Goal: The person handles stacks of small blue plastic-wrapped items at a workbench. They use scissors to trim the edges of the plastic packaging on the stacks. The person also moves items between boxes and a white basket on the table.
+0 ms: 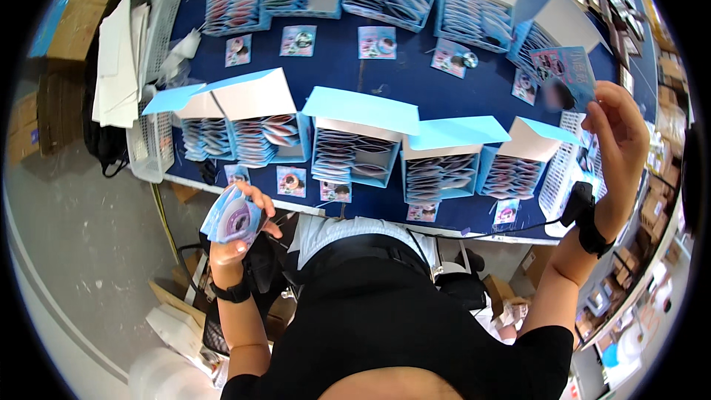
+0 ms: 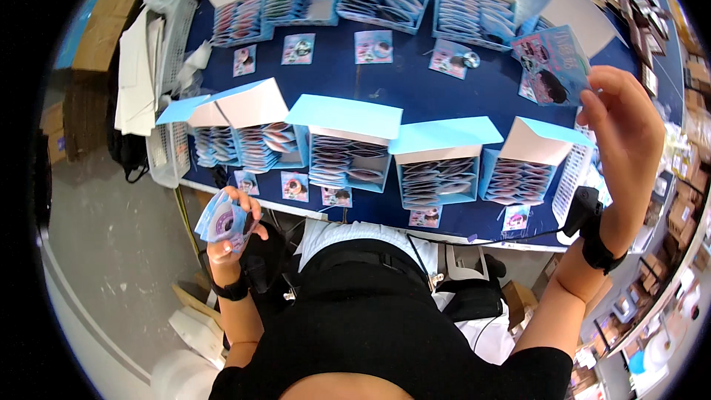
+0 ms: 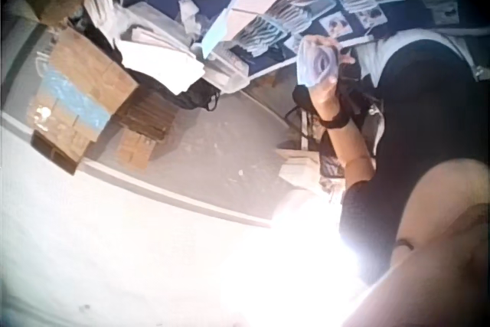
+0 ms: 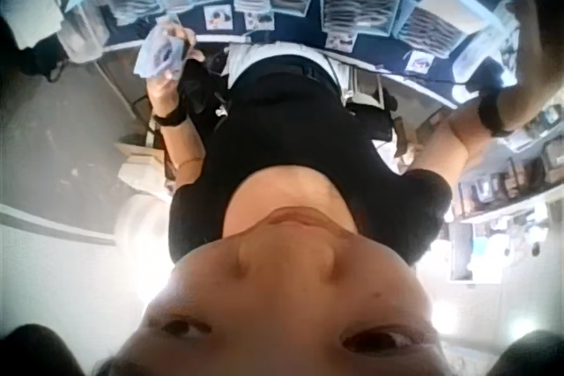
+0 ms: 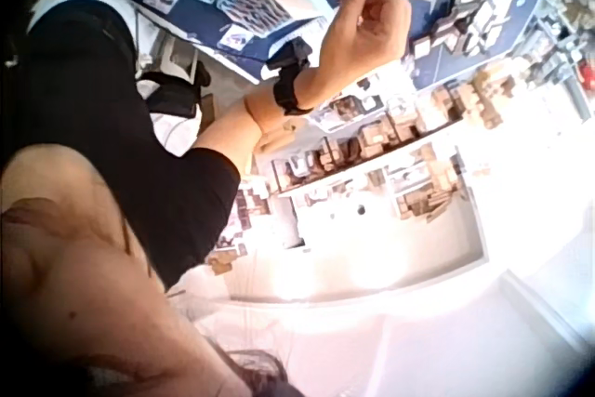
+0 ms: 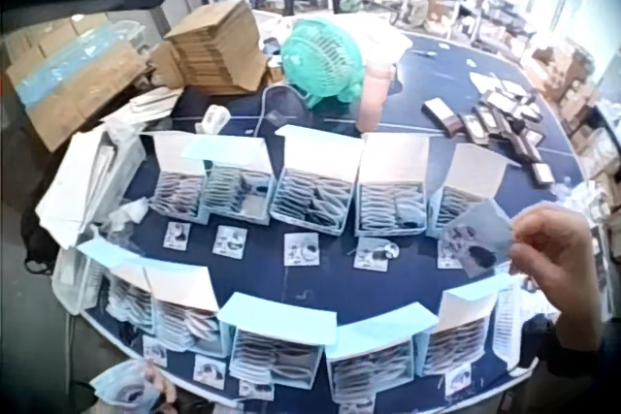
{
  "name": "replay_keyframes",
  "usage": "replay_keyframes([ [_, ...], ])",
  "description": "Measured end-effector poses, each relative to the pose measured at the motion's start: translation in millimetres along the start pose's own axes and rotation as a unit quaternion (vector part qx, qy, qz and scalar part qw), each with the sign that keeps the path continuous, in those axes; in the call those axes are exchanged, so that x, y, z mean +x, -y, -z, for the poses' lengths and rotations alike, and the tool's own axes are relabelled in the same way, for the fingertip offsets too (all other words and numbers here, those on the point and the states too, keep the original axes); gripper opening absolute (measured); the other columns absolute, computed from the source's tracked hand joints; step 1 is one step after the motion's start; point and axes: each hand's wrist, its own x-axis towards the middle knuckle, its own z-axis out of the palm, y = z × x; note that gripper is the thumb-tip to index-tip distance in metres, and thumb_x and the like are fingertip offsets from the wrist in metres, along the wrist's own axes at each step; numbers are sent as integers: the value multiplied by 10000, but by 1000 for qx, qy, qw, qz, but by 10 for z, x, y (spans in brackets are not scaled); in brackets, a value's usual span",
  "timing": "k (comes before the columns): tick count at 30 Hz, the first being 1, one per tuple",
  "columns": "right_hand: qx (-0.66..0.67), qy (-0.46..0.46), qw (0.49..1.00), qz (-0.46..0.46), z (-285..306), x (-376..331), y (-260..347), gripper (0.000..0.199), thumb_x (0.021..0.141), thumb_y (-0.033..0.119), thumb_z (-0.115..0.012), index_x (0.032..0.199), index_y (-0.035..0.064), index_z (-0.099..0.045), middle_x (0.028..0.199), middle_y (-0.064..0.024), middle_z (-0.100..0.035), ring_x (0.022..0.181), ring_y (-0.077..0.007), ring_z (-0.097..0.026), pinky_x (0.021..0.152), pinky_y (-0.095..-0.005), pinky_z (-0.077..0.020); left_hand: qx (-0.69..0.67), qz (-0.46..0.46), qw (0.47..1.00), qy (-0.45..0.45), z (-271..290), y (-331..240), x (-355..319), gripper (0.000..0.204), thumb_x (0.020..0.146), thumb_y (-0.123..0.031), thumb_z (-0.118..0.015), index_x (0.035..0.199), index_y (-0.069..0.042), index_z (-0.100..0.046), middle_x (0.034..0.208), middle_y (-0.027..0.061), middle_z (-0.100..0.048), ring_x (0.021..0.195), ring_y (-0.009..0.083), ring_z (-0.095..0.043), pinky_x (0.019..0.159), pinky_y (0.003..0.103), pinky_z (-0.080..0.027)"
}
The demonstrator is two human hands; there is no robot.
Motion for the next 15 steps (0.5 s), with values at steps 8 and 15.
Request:
replay_keyframes([
  [8,-30,80,996,-6,-288,-36,208,141,849,-88,-555,983,-62,-589,983,-90,-597,694,-114,-587,626,-219,-470,-3,-41,999,-28,53,-283,-3,895,650,-195,-784,1346,43,-275,1230,177,-394,1194,358,-451,892,513,-530],
  [15,-139,119,983,9,-619,-62,717,108,797,-87,-586,901,-58,-589,886,-88,-624,641,-129,-603,593,-228,-478,-58,0,998,9,426,-388,-106,892,639,-116,-788,1367,21,-290,1283,196,-408,1259,372,-413,941,516,-491],
])
